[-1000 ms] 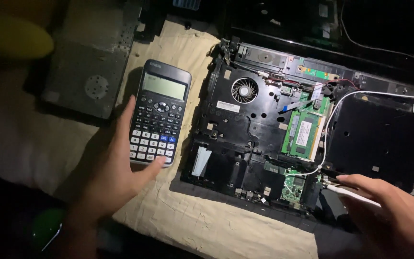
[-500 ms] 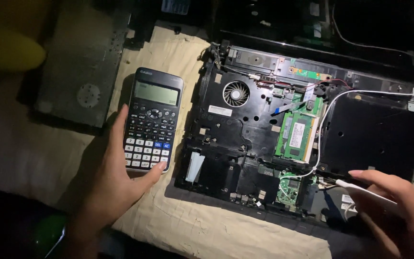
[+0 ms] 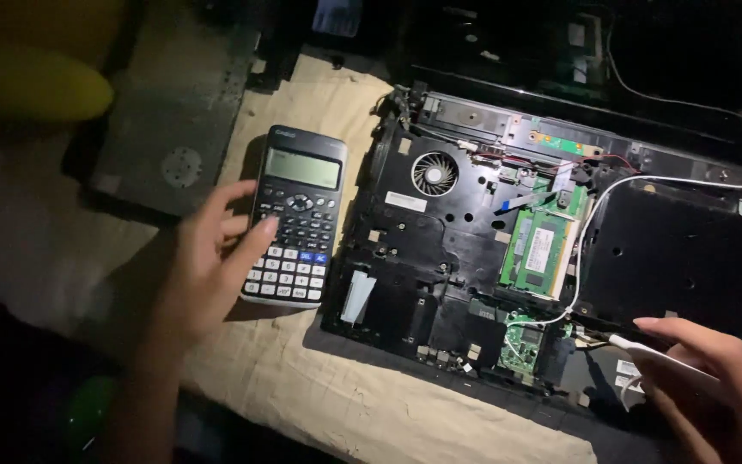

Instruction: The person is replacing RAM modules in a laptop, using a plastic tool to release the clips and a phone/calculator for reference.

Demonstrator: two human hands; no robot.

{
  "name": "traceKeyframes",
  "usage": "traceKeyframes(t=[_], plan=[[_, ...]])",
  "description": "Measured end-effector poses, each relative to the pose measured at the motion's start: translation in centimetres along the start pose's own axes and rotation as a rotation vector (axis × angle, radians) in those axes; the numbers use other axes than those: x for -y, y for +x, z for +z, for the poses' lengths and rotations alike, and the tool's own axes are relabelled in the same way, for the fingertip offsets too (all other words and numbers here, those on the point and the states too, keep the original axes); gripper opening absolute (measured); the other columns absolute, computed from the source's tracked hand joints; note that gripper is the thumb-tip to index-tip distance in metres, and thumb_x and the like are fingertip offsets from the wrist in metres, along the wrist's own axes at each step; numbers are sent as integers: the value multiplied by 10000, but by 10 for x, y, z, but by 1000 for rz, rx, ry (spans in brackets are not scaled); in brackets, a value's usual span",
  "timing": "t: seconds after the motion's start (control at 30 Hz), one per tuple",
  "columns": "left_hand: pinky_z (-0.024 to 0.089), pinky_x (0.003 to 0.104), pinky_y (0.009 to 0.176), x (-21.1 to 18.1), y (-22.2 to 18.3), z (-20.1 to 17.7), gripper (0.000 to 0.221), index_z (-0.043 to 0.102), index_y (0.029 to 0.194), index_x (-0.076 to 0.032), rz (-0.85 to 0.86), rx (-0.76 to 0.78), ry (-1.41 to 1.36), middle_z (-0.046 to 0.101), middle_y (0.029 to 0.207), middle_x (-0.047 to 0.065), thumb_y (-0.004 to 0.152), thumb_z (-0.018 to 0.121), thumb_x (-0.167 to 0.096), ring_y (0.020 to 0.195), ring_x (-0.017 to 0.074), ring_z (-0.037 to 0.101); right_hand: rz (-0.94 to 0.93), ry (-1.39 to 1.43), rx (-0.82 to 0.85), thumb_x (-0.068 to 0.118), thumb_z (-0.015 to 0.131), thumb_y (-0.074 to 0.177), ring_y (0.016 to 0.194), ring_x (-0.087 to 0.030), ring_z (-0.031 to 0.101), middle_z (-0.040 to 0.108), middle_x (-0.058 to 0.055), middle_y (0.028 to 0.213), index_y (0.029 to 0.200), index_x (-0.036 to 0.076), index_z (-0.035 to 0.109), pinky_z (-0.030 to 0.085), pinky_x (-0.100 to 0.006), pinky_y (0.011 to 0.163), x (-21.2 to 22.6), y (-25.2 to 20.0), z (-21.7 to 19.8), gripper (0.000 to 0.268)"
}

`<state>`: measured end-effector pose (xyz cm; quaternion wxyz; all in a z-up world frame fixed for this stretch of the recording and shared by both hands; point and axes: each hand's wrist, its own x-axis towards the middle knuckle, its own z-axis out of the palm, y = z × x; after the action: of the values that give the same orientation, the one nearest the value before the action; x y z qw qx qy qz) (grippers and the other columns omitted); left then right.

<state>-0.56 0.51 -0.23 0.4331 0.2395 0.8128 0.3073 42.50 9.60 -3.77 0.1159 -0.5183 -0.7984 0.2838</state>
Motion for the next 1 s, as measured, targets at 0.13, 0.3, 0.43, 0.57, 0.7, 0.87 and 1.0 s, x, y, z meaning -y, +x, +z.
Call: traceKeyframes(t=[0.13,0.3,0.43,0.57,0.7,0.87,1.0], plan=[[672,413,598,-16,13,-2,458,498,1363,-111,-69,-8,50,780,1029,211,948,585,-284,822,329,814,17,-79,24,264,751,805,606,-125,716,758,8,779,1327,249,677,520,-284,637,-18,-2,0,527],[667,414,593,-22,23,0,404,538,1314,-93,-40,-28,242,787,997,189,973,624,-291,786,318,809,-48,-103,197,283,779,737,568,-63,795,829,79,735,1404,326,607,566,-271,605,-39,9,-9,690],[656,414,543,-21,24,0,327,554,1257,-75,-30,-5,220,792,888,194,990,618,-251,725,313,803,-187,-83,226,331,720,780,438,-88,744,753,77,586,1449,277,506,621,-251,842,-52,11,-3,704],[680,438,543,-19,21,1,336,533,1247,-74,-27,-30,181,777,966,221,971,642,-230,766,332,807,118,-99,163,269,754,770,571,-75,744,796,56,668,1392,332,627,524,-269,601,-25,2,-7,638],[669,384,562,-5,22,1,456,523,1380,-123,-52,-42,166,767,1019,191,972,578,-318,817,293,798,175,91,-38,74,749,824,599,-127,674,745,-74,736,1306,139,721,447,-245,578,11,2,-7,487],[675,373,544,-3,20,7,488,538,1377,-88,46,-125,285,771,1004,150,960,616,-330,809,264,799,268,173,-145,-12,669,965,603,-170,469,580,-124,826,1348,39,673,358,-254,625,13,0,1,386],[604,376,560,4,28,11,497,558,1316,-110,95,-191,465,715,948,103,948,658,-429,765,251,712,327,108,-111,42,691,965,873,-168,624,639,-109,949,1334,80,714,437,-268,809,-14,-1,3,372]])
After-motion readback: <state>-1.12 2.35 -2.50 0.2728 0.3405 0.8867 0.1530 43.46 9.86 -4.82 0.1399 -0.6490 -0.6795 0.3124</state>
